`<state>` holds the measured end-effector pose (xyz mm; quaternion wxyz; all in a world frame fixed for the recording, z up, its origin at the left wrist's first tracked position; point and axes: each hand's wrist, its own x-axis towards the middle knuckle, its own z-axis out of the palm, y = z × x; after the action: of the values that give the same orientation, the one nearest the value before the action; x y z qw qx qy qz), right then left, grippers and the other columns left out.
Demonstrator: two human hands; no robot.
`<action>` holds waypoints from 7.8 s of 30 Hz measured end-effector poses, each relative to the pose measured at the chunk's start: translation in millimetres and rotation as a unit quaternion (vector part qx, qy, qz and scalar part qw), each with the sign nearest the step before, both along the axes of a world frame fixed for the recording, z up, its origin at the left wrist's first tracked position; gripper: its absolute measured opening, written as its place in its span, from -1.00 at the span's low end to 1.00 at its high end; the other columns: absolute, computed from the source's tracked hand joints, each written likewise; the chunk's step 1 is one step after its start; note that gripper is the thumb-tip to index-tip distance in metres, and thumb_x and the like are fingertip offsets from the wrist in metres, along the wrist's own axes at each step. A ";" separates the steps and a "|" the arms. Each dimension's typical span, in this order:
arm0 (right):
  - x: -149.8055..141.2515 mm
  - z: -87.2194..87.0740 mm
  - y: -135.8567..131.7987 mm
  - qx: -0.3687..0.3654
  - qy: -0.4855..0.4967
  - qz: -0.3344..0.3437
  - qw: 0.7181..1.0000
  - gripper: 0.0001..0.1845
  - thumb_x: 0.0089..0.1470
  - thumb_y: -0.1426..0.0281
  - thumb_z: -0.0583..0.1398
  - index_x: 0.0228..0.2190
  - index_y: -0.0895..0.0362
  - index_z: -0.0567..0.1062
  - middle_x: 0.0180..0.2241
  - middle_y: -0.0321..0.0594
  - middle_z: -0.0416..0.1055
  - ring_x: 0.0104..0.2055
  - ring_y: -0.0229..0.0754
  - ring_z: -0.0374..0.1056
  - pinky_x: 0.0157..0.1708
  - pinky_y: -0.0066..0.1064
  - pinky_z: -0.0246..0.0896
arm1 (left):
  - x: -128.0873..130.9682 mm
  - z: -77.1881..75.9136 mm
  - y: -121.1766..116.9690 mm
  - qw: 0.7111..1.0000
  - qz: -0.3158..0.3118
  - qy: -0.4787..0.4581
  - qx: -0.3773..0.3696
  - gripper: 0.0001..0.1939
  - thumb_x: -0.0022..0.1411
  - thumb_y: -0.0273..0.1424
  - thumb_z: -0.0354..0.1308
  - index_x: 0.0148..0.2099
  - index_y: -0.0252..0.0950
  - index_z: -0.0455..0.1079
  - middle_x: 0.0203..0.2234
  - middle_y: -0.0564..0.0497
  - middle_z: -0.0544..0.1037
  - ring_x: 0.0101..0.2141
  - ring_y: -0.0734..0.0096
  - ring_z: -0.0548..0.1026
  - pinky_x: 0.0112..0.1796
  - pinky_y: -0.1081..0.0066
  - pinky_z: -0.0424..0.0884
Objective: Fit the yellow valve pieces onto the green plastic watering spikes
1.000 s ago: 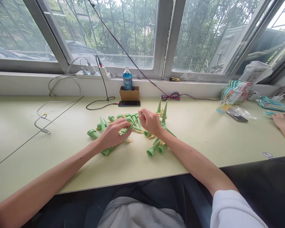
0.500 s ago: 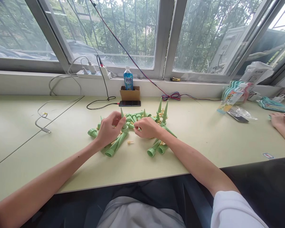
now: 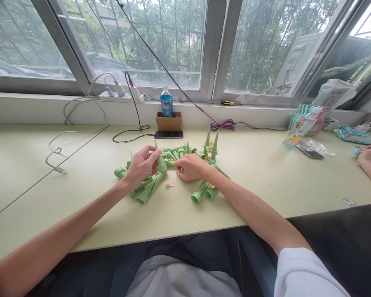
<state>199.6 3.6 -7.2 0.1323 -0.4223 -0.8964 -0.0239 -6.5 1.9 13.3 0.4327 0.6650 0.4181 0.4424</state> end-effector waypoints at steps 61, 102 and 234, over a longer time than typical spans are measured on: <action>-16.1 -10.4 -3.3 0.073 0.184 0.055 0.979 -0.82 0.37 0.39 -0.07 -0.31 0.11 0.22 -0.33 -0.24 0.25 -0.46 -0.31 0.08 -0.44 -0.45 0.01 | 2.1 0.0 -2.9 1.000 -0.021 0.019 0.001 -0.64 0.16 -0.10 0.22 -0.22 -0.21 0.19 -0.46 0.13 0.43 -0.70 0.63 0.29 -0.68 0.52 0.15; -13.9 -14.5 -0.4 0.053 0.176 0.063 0.981 -0.82 0.37 0.39 -0.07 -0.26 0.12 0.27 -0.29 -0.18 0.29 -0.40 -0.27 0.18 -0.40 -0.45 0.08 | 5.8 3.3 -9.1 0.999 -0.024 0.030 0.008 -0.67 0.17 -0.13 0.19 -0.26 -0.23 0.19 -0.42 0.08 0.48 -0.70 0.63 0.31 -0.70 0.53 0.18; -12.0 -21.0 8.4 0.080 0.253 0.147 0.953 -0.75 0.36 0.41 -0.04 -0.19 0.14 0.43 -0.26 -0.13 0.37 -0.29 -0.24 0.29 -0.29 -0.41 0.27 | 3.2 -6.0 -3.5 0.984 0.021 0.132 0.117 -0.70 0.27 -0.10 0.08 -0.27 -0.24 0.27 -0.46 0.09 0.47 -0.64 0.57 0.28 -0.56 0.46 0.23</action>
<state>187.6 12.0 -28.2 0.3904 -0.2660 -0.8808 0.0319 -3.3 -1.6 7.3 0.2839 0.7543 0.4309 0.4059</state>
